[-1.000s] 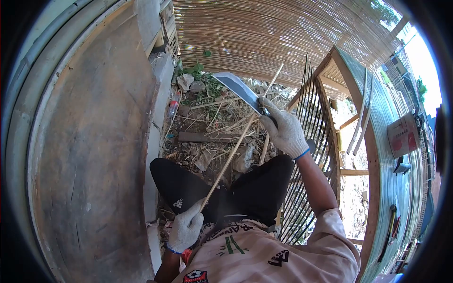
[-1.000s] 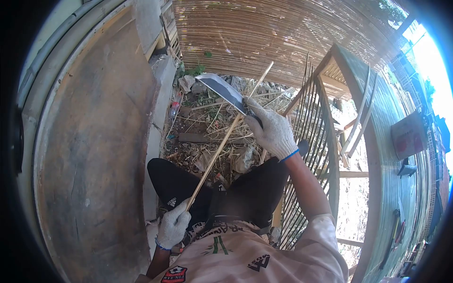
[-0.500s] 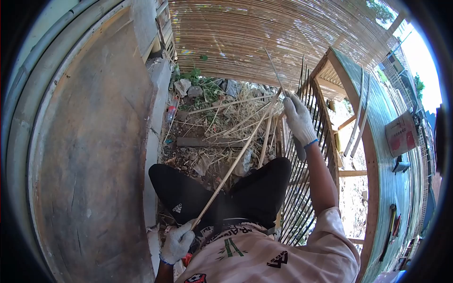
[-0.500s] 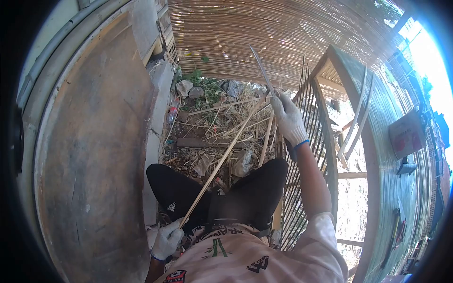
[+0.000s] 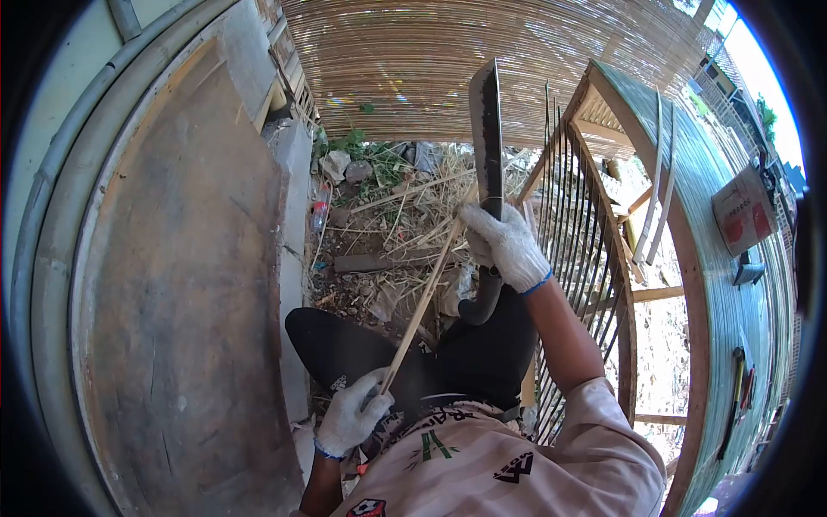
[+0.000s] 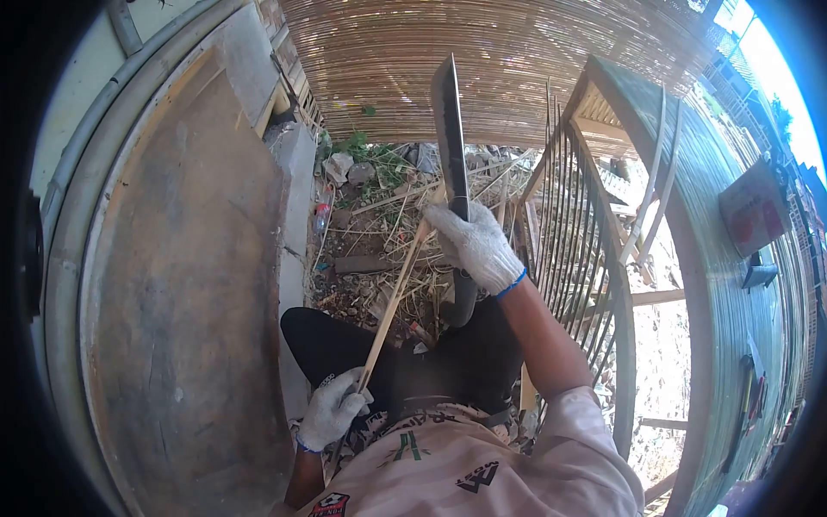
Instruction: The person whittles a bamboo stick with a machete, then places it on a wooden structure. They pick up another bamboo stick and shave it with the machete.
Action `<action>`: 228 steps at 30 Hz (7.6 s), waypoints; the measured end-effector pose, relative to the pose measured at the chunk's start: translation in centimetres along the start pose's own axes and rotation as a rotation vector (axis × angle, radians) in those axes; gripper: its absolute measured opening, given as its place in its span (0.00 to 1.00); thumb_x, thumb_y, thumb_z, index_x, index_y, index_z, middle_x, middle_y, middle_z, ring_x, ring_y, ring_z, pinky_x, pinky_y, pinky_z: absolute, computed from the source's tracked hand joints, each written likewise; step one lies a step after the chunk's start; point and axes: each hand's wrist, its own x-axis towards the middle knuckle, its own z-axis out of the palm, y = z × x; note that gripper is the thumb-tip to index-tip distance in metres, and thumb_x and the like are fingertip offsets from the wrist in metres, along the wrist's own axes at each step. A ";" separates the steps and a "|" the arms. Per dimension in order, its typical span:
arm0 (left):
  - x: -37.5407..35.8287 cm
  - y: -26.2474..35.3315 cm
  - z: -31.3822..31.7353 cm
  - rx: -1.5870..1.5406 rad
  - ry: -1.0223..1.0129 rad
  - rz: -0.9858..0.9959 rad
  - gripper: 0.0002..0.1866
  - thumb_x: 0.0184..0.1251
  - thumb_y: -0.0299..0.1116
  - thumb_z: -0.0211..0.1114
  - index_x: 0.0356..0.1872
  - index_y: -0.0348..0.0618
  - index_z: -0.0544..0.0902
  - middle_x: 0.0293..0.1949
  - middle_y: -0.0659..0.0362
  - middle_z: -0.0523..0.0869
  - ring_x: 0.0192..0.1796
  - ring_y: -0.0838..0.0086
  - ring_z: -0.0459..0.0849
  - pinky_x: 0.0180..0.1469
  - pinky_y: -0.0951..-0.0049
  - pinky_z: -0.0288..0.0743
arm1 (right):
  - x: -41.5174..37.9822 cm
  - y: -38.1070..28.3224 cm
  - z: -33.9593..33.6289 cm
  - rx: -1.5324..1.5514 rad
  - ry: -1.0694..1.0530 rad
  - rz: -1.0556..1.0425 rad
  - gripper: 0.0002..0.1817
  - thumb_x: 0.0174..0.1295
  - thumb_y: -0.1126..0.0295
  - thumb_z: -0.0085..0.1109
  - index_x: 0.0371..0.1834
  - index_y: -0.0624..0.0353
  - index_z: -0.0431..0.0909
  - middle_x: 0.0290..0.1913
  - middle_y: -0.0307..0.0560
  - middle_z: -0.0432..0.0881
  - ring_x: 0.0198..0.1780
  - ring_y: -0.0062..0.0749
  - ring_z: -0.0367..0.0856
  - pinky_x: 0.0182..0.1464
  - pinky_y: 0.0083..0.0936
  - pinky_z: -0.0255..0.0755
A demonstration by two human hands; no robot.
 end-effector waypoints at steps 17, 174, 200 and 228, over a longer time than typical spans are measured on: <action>9.0 6.4 2.9 -0.512 0.199 -0.197 0.14 0.89 0.39 0.56 0.54 0.41 0.84 0.25 0.70 0.73 0.20 0.88 0.66 0.21 0.81 0.59 | -3.8 4.0 2.6 -1.382 -0.175 -0.358 0.32 0.69 0.34 0.62 0.41 0.57 0.82 0.34 0.55 0.88 0.40 0.56 0.91 0.43 0.51 0.81; 0.2 4.0 3.6 -0.629 0.306 -0.355 0.18 0.87 0.29 0.57 0.71 0.40 0.82 0.24 0.75 0.68 0.22 0.91 0.63 0.23 0.82 0.56 | -1.5 4.8 -1.2 -0.987 0.251 -0.260 0.31 0.80 0.58 0.54 0.82 0.60 0.67 0.42 0.66 0.89 0.46 0.64 0.90 0.49 0.50 0.82; 2.8 3.9 3.6 -0.136 0.370 -0.119 0.19 0.84 0.30 0.63 0.69 0.34 0.82 0.34 0.57 0.84 0.35 0.80 0.78 0.40 0.71 0.77 | -4.9 4.3 3.0 -1.406 -0.206 -0.385 0.33 0.77 0.50 0.60 0.83 0.40 0.69 0.39 0.54 0.87 0.35 0.50 0.90 0.34 0.46 0.82; 2.0 3.8 4.7 0.015 0.420 -0.055 0.18 0.83 0.32 0.63 0.67 0.34 0.83 0.41 0.39 0.91 0.38 0.61 0.91 0.46 0.61 0.83 | -5.2 3.8 1.4 -1.345 -0.142 -0.442 0.36 0.75 0.50 0.61 0.85 0.36 0.66 0.38 0.53 0.85 0.37 0.52 0.89 0.37 0.48 0.82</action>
